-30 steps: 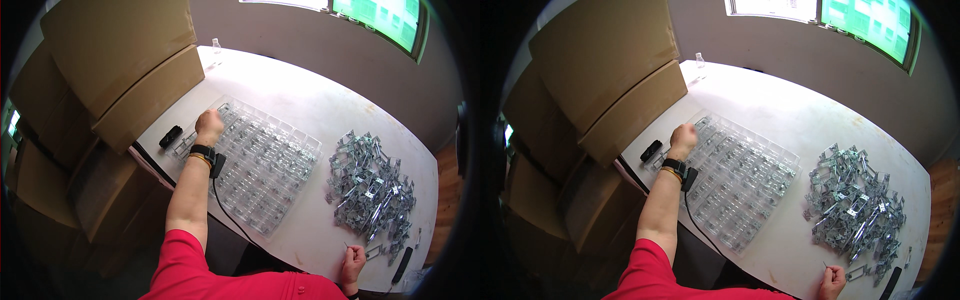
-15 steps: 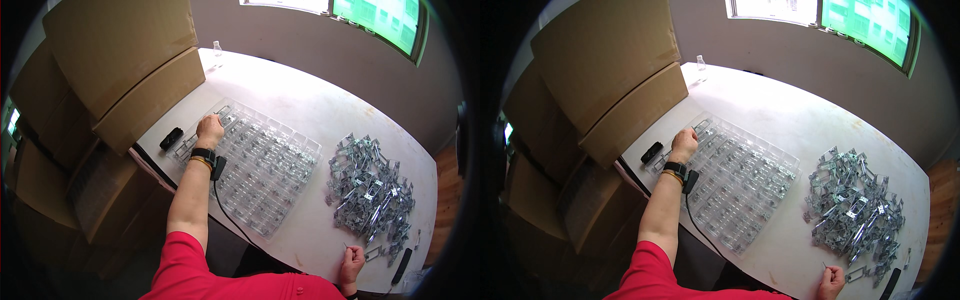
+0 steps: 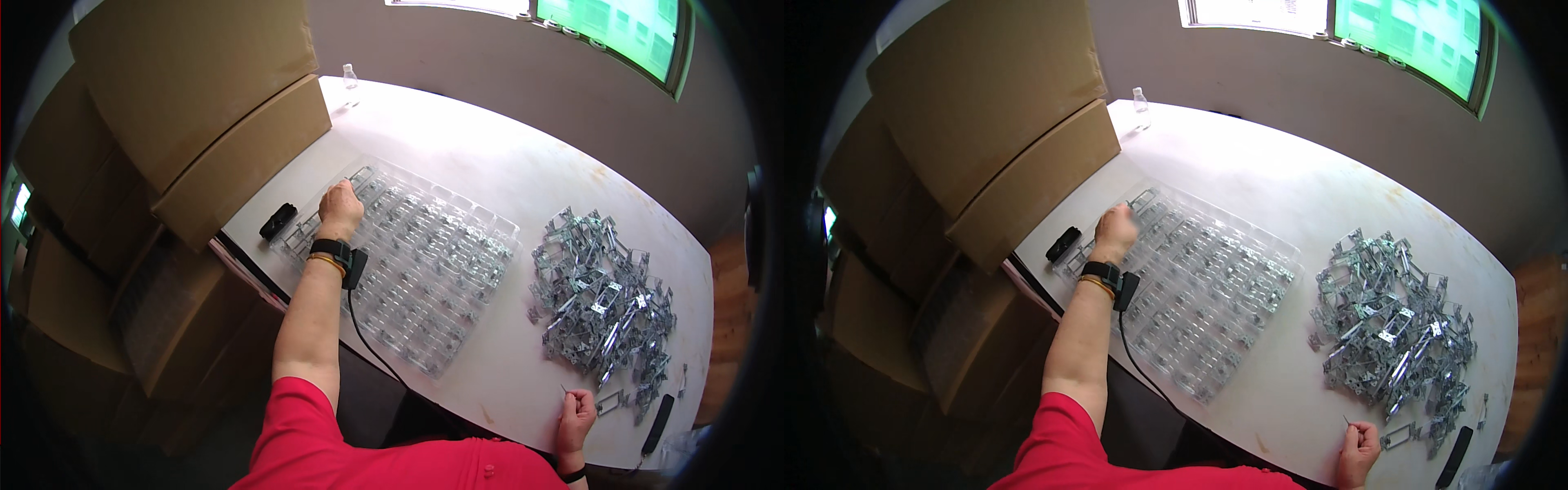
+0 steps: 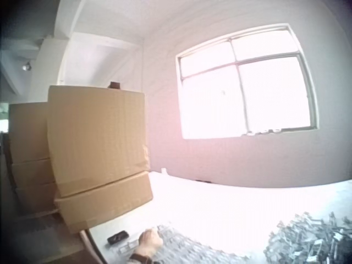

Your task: Assembling small metal brackets using a thin tool at a workstation.

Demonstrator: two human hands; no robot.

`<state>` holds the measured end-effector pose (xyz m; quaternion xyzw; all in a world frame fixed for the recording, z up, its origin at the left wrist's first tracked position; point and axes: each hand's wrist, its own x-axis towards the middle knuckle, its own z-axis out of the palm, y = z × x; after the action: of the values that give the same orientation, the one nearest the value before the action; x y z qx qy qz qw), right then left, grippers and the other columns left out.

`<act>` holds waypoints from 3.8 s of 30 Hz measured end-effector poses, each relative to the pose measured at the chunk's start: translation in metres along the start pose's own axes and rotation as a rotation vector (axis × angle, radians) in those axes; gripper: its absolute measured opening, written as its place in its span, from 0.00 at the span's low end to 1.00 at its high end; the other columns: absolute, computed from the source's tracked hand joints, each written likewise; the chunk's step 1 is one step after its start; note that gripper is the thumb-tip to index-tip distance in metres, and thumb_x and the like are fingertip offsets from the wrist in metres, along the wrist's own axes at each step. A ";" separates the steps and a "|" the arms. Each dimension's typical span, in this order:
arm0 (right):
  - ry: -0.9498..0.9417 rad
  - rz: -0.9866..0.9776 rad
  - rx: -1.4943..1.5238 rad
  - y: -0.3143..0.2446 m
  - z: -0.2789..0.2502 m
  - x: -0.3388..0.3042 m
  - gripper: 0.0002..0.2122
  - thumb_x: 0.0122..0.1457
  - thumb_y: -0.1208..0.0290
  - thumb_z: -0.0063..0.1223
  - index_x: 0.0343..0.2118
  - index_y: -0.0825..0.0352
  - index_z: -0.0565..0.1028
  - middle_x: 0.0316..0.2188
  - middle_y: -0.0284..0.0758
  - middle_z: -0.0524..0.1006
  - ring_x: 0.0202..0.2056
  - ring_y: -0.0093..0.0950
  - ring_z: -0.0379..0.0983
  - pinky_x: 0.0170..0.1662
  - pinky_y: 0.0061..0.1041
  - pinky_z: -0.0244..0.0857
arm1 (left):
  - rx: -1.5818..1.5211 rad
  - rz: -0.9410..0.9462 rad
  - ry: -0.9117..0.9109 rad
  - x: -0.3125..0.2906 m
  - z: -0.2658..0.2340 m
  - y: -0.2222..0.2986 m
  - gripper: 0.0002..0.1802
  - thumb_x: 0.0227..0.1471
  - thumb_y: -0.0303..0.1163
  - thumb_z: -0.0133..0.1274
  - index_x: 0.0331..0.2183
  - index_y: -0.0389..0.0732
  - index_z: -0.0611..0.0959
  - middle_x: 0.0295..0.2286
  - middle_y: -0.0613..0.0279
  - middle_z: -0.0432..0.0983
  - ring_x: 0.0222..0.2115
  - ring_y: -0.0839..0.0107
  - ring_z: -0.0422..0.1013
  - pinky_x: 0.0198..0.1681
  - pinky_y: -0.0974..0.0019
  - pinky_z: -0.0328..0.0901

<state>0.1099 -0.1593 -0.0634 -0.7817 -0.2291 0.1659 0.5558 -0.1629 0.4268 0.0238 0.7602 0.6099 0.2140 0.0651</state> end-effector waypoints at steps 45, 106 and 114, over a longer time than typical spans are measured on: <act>0.379 0.039 0.226 0.040 -0.148 -0.066 0.04 0.70 0.73 0.57 0.42 0.67 0.78 0.20 0.22 0.73 0.22 0.11 0.66 0.26 0.16 0.60 | -0.378 1.405 -0.694 -0.446 0.030 0.327 0.29 0.56 0.33 0.66 0.56 0.35 0.77 0.59 0.45 0.72 0.61 0.43 0.67 0.63 0.49 0.65; 0.313 -0.211 -0.294 0.028 -0.083 -0.047 0.03 0.65 0.77 0.61 0.39 0.64 0.79 0.17 0.29 0.71 0.18 0.19 0.67 0.25 0.24 0.61 | -0.279 1.132 -0.537 -0.421 0.008 0.172 0.44 0.50 0.42 0.72 0.65 0.38 0.74 0.64 0.51 0.70 0.67 0.49 0.62 0.68 0.46 0.56; 0.326 -0.270 -0.373 0.026 -0.083 -0.046 0.03 0.64 0.77 0.62 0.39 0.63 0.79 0.18 0.32 0.74 0.18 0.26 0.72 0.25 0.28 0.64 | -0.289 1.133 -0.516 -0.423 0.012 0.169 0.45 0.51 0.42 0.71 0.65 0.38 0.74 0.64 0.51 0.70 0.68 0.49 0.62 0.69 0.46 0.56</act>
<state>0.1183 -0.2579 -0.0608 -0.8493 -0.2655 -0.0828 0.4488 -0.0754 -0.0176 -0.0301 0.9754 0.0430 0.1056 0.1885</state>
